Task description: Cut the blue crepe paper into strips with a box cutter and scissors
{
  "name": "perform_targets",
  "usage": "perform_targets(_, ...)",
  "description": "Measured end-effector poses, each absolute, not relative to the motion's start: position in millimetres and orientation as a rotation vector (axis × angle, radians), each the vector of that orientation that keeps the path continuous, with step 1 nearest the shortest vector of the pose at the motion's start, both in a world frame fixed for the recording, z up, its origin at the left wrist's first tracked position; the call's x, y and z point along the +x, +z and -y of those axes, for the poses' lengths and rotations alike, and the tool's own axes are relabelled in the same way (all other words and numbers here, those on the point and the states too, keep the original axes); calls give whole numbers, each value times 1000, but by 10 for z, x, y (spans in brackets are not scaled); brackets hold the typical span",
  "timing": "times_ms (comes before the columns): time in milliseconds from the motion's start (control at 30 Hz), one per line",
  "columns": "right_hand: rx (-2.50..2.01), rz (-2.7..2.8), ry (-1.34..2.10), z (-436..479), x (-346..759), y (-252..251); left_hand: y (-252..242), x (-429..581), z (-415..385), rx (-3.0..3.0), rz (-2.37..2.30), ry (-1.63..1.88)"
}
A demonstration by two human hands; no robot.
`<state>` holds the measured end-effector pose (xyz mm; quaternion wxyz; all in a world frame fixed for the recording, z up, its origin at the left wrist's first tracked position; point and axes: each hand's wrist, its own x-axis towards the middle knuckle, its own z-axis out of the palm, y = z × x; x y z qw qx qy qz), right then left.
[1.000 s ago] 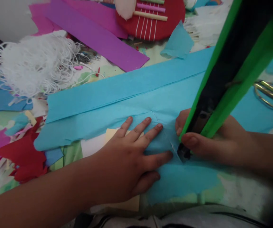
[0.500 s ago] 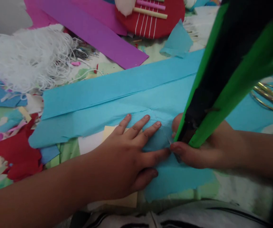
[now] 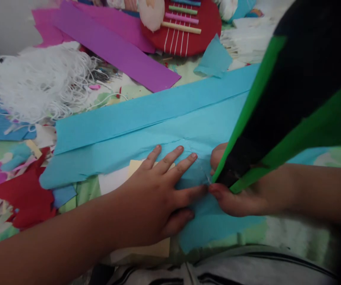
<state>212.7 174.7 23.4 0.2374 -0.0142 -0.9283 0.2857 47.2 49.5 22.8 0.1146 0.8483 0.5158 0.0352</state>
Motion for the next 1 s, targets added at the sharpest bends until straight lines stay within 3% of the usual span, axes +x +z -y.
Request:
perform_targets(167,-11,2558,742,-1742,2128,248,249,477,-503,2455,-1556,105)
perform_targets(600,-197,2428,1286,-1804,2123,303,174,439,-475,2518,-1551,94)
perform_targets(1000,-95,2515,1143,-1764,2133,302,201,468,-472,2482,-1549,103)
